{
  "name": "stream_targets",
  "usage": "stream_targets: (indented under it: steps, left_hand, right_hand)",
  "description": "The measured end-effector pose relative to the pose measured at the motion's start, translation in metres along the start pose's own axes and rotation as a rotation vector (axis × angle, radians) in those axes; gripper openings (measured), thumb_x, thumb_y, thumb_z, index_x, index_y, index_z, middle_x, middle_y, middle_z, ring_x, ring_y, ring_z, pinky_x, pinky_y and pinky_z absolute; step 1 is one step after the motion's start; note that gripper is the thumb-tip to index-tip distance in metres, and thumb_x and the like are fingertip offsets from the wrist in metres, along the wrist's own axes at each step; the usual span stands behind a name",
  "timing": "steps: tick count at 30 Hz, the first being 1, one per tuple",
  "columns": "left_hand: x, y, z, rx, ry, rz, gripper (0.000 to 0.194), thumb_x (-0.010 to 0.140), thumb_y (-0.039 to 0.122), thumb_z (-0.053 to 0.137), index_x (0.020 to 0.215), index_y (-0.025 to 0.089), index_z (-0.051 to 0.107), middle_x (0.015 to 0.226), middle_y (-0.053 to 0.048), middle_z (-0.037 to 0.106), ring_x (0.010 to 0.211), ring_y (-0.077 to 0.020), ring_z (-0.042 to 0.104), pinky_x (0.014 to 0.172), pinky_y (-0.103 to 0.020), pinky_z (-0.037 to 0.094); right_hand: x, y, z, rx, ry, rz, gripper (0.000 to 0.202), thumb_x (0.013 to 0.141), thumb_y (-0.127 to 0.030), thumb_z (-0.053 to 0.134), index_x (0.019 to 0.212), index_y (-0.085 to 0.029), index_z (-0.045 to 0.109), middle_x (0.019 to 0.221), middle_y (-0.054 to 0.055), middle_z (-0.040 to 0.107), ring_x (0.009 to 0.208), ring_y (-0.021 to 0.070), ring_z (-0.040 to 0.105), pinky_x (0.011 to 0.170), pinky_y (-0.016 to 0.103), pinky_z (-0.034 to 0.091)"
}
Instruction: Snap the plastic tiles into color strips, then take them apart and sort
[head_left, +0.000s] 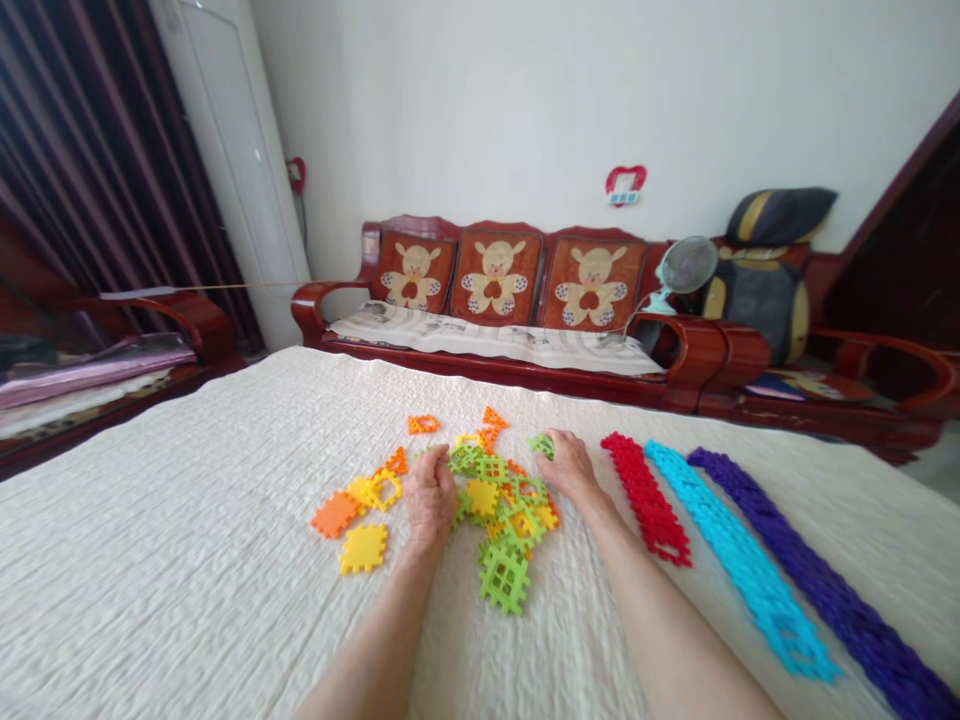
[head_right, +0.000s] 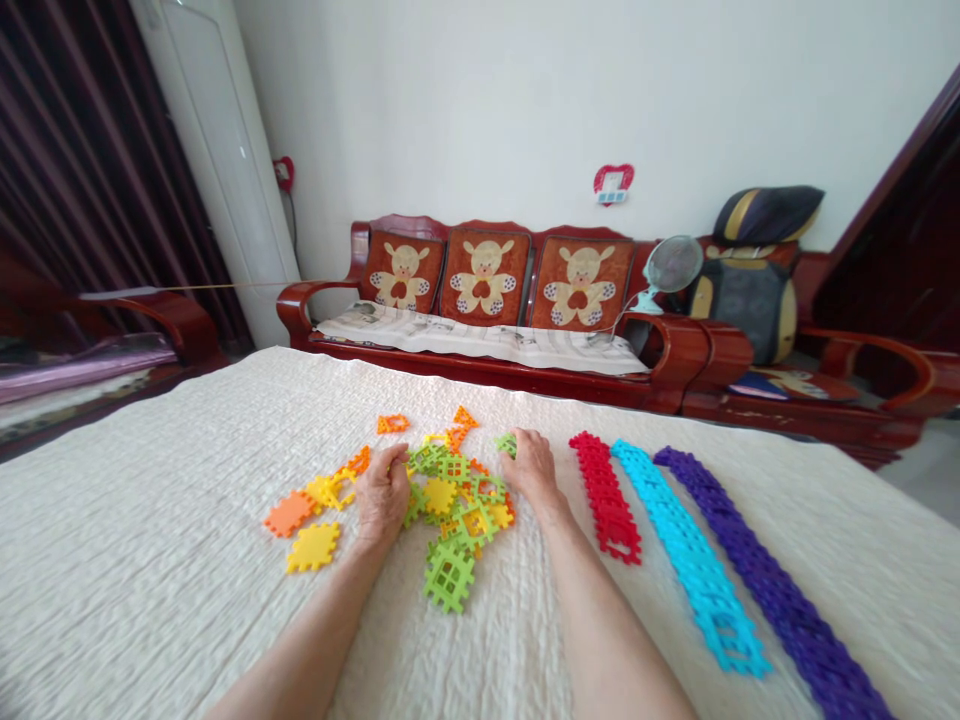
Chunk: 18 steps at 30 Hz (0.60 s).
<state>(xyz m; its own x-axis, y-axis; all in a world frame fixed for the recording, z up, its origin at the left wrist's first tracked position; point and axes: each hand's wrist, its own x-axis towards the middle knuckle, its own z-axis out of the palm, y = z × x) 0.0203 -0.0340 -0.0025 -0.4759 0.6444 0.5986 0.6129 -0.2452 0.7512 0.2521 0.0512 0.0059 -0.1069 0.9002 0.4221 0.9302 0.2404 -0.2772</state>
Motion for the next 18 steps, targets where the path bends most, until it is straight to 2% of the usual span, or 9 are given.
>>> stream_targets:
  steps: [6, 12, 18]
  left_hand:
    - [0.000, 0.002, 0.000, 0.020, -0.013, -0.079, 0.026, 0.077, 0.019, 0.045, 0.090, 0.020, 0.068, 0.082, -0.003, 0.071, 0.077, -0.0174, 0.065, 0.076, -0.031, 0.050]
    - [0.002, 0.001, -0.001, 0.012, 0.006, -0.119, 0.027, 0.077, 0.019, 0.045, 0.090, 0.019, 0.068, 0.081, -0.004, 0.071, 0.074, -0.0173, 0.065, 0.075, -0.031, 0.049]
    - [0.004, -0.003, -0.002, -0.045, 0.082, -0.202, 0.029, 0.076, 0.019, 0.043, 0.091, 0.018, 0.068, 0.078, -0.003, 0.070, 0.072, -0.0159, 0.064, 0.074, -0.030, 0.050]
  right_hand:
    - [0.002, 0.025, 0.001, -0.035, 0.065, 0.014, 0.037, 0.076, -0.018, 0.050, 0.112, -0.014, 0.057, 0.109, 0.012, 0.063, 0.105, 0.0212, 0.053, 0.095, 0.031, 0.035]
    - [0.003, 0.026, 0.004, -0.024, 0.058, 0.007, 0.037, 0.075, -0.017, 0.049, 0.111, -0.014, 0.058, 0.110, 0.012, 0.063, 0.106, 0.0213, 0.054, 0.095, 0.031, 0.036]
    - [0.005, 0.028, 0.007, -0.028, 0.054, 0.022, 0.036, 0.076, -0.017, 0.047, 0.111, -0.013, 0.058, 0.110, 0.012, 0.063, 0.106, 0.0211, 0.053, 0.095, 0.030, 0.036]
